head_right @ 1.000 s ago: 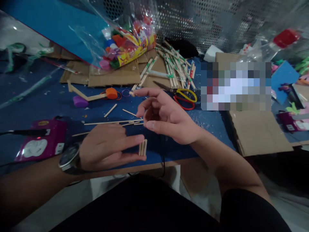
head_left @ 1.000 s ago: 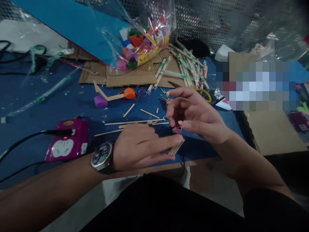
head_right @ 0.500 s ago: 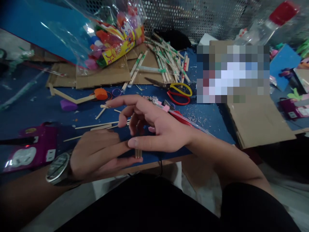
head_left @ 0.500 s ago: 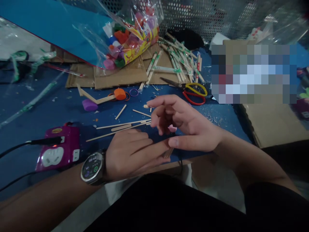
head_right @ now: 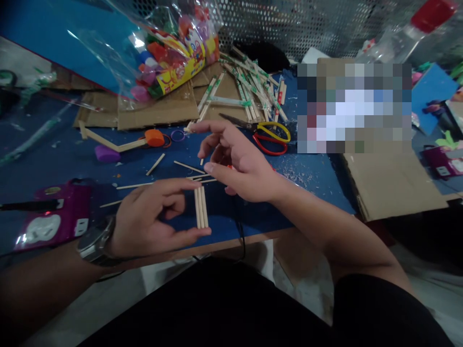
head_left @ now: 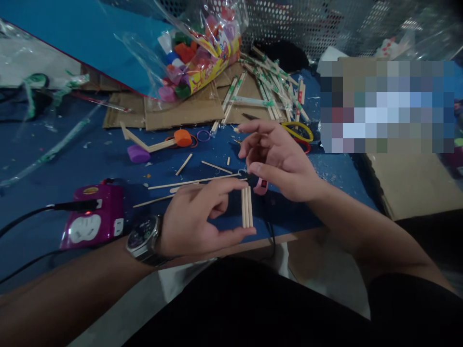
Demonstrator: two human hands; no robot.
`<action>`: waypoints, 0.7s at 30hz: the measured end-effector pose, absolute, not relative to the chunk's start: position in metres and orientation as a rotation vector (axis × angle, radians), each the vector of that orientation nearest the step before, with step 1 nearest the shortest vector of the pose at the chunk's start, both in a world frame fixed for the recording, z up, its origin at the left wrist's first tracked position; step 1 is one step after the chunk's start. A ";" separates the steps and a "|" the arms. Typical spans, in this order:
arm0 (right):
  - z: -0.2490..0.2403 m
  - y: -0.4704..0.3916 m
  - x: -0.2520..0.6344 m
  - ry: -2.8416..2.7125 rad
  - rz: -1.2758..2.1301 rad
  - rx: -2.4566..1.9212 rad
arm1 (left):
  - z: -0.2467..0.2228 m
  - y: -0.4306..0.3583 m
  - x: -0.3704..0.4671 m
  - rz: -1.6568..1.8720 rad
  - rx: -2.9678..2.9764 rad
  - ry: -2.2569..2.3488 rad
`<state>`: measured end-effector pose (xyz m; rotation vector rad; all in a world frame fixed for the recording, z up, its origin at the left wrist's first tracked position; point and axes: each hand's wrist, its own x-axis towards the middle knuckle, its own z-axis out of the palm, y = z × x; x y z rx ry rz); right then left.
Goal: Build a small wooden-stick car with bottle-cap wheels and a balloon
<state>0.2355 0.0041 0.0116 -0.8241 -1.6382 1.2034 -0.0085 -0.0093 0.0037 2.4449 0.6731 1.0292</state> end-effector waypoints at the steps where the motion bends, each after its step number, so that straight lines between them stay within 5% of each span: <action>1: 0.011 0.005 0.237 -1.631 1.186 -0.836 | 0.004 -0.008 -0.009 1.018 2.394 0.693; 21: 0.008 0.001 0.231 -1.662 1.275 -0.709 | 0.004 0.001 -0.012 1.066 2.197 0.785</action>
